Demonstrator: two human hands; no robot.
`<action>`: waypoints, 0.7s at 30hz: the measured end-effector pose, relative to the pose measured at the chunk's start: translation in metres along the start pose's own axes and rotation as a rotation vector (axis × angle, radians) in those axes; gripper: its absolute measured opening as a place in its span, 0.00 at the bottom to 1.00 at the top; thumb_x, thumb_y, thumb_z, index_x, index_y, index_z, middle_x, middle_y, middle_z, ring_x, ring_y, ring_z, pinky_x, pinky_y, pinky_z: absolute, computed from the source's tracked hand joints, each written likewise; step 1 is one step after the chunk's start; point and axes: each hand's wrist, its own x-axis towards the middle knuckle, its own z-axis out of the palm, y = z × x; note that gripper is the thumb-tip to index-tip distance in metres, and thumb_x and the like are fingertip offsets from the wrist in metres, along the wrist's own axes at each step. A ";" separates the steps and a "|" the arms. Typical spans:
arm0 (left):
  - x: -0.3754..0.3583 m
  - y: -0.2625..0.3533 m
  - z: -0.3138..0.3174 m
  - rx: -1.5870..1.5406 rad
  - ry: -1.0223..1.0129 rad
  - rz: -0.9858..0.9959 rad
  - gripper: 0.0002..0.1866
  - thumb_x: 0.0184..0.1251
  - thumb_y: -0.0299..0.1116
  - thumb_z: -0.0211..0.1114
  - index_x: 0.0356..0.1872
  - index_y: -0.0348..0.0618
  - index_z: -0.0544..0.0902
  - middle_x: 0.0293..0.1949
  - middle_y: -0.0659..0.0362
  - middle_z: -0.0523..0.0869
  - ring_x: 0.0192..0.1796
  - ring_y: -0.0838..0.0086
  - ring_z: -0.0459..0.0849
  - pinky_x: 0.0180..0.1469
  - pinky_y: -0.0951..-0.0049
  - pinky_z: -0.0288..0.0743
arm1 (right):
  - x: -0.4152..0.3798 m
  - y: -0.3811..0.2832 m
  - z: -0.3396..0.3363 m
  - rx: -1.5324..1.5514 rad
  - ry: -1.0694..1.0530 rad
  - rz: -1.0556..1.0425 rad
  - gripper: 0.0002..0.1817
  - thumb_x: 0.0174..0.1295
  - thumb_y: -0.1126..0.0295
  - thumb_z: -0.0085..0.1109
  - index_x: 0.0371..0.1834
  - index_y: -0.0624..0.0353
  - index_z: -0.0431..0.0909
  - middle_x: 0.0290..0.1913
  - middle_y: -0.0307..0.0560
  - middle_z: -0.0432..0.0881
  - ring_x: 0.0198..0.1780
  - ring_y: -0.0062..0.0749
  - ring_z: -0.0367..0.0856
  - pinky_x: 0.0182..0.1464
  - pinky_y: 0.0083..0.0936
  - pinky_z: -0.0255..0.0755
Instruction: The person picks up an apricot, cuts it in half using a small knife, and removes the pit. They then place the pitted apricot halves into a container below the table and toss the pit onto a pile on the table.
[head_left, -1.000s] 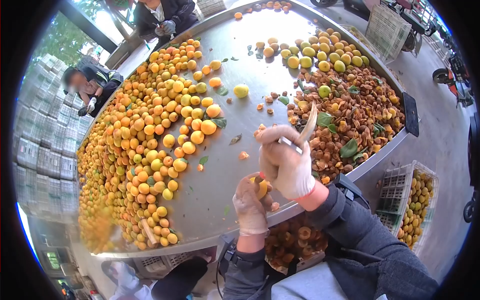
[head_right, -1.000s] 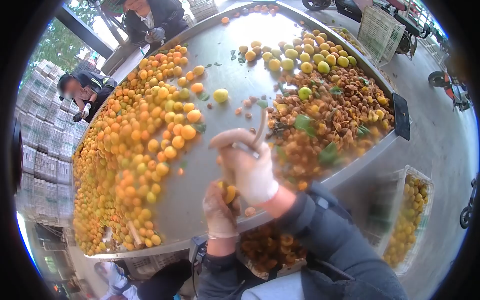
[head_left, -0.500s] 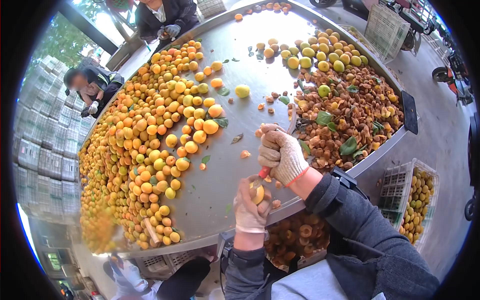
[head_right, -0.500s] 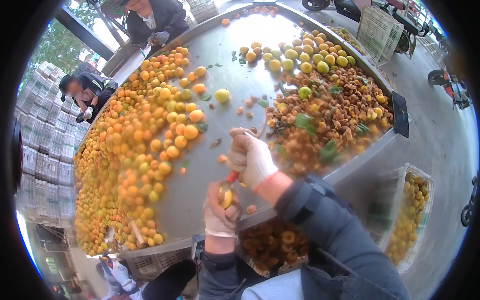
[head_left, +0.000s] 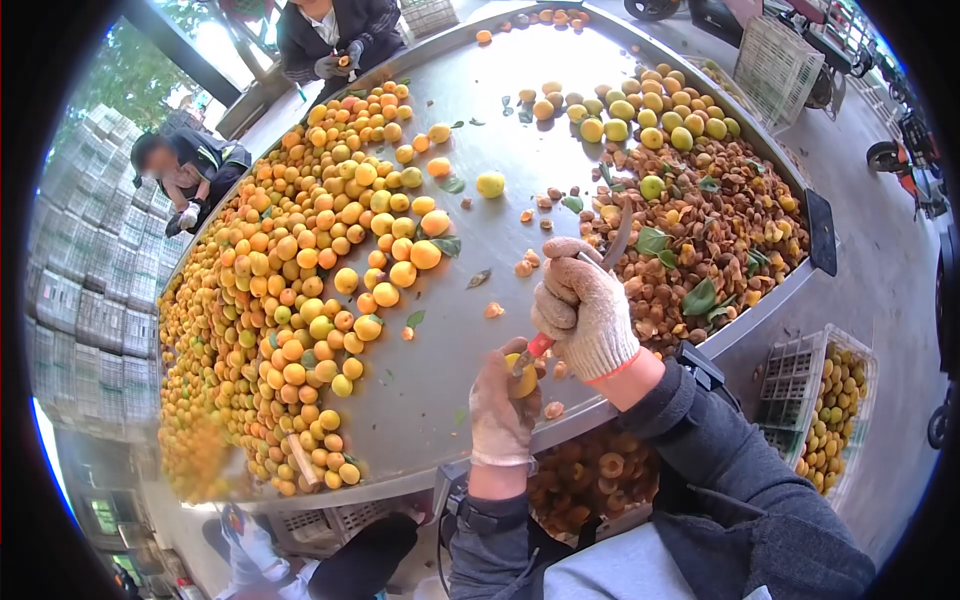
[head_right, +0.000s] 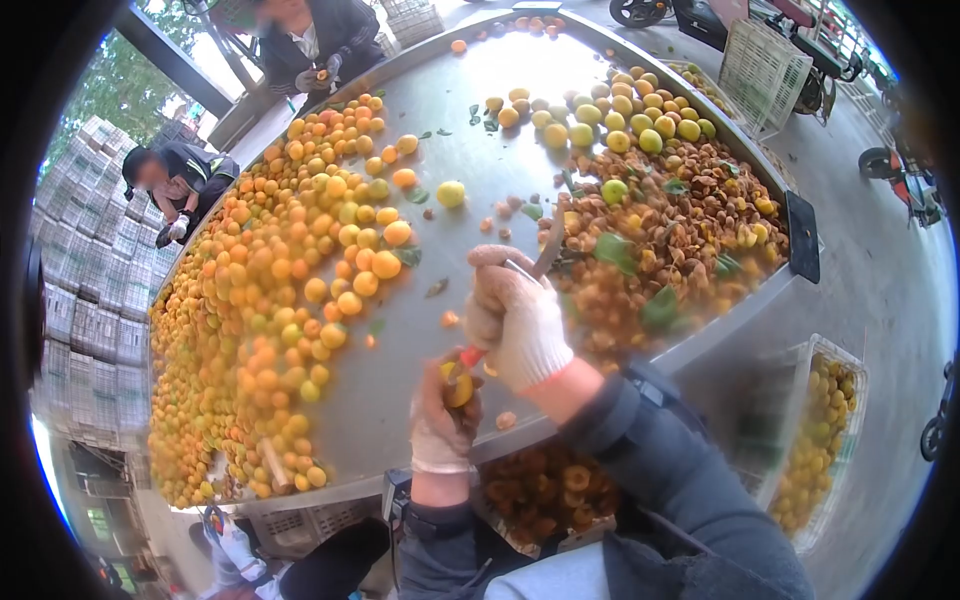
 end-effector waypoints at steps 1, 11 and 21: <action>-0.001 -0.001 0.002 0.031 0.027 0.017 0.24 0.73 0.50 0.56 0.55 0.38 0.76 0.36 0.55 0.83 0.29 0.79 0.80 0.26 0.88 0.72 | 0.000 -0.003 0.001 -0.001 0.003 -0.002 0.08 0.65 0.77 0.47 0.42 0.54 0.76 0.18 0.32 0.59 0.13 0.18 0.53 0.14 0.18 0.49; 0.004 -0.007 -0.001 -0.079 -0.112 0.078 0.26 0.63 0.46 0.68 0.55 0.38 0.76 0.40 0.57 0.81 0.31 0.75 0.81 0.29 0.78 0.74 | -0.004 -0.010 0.000 -0.139 0.019 -0.129 0.08 0.62 0.78 0.51 0.41 0.58 0.78 0.18 0.33 0.63 0.13 0.18 0.57 0.15 0.19 0.49; -0.004 -0.006 -0.002 -0.273 -0.300 -0.152 0.32 0.70 0.58 0.53 0.61 0.40 0.70 0.36 0.56 0.80 0.25 0.74 0.77 0.27 0.78 0.72 | -0.012 -0.005 0.013 -0.184 0.047 0.009 0.09 0.61 0.80 0.50 0.42 0.63 0.78 0.17 0.33 0.61 0.14 0.16 0.54 0.16 0.17 0.48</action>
